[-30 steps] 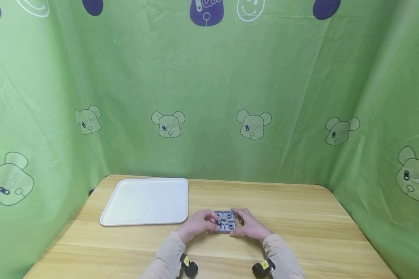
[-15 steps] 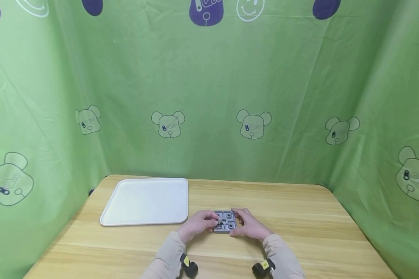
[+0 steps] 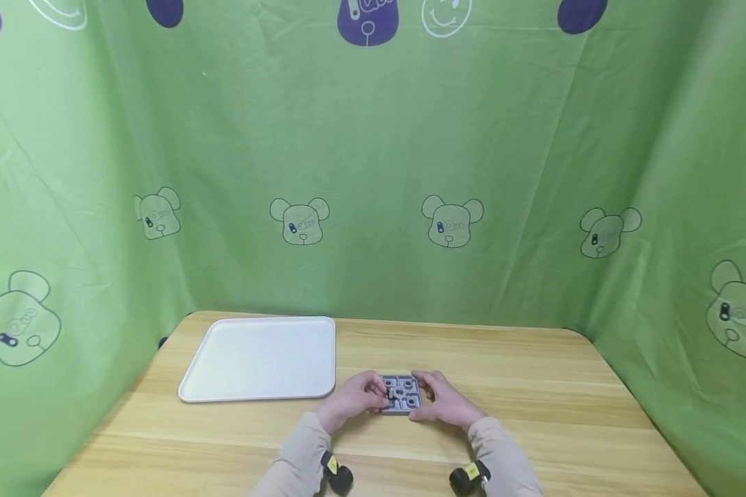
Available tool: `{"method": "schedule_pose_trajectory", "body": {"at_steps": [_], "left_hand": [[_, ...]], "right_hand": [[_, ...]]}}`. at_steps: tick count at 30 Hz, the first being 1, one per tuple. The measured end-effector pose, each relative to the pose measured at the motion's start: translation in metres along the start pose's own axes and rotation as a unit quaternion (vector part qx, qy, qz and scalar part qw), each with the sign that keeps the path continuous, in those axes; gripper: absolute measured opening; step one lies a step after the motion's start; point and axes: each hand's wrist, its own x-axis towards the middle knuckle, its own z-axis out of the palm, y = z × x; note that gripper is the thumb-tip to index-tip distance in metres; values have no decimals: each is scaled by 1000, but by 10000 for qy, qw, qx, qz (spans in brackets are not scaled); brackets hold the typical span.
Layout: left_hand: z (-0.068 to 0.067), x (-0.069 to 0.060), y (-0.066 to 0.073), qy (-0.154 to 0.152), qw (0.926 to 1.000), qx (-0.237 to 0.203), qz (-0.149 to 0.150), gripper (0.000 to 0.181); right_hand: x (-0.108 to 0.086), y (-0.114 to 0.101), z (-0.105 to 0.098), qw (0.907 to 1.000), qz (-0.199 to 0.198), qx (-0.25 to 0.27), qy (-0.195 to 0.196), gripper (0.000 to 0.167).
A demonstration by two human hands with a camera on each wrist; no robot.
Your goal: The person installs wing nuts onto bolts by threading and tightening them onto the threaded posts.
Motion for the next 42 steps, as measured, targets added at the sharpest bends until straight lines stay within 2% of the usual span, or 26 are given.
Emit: {"method": "schedule_pose_trajectory", "body": {"at_steps": [9, 26, 33, 36, 42], "left_hand": [[0, 1, -2, -77, 10000, -25, 13, 28], [1, -1, -1, 6, 9996, 299, 22, 22], [2, 1, -2, 123, 9999, 3, -89, 20], [2, 1, -3, 148, 9999, 16, -59, 20], [0, 1, -2, -26, 10000, -23, -27, 26]], "right_hand": [[-1, 0, 0, 10000, -36, -48, -56, 93], [0, 0, 0, 10000, -24, -57, -6, 93], [0, 0, -1, 10000, -57, -47, -18, 93], [0, 0, -1, 10000, -55, -29, -29, 93], [0, -1, -1, 10000, -27, -10, -42, 93]]}}
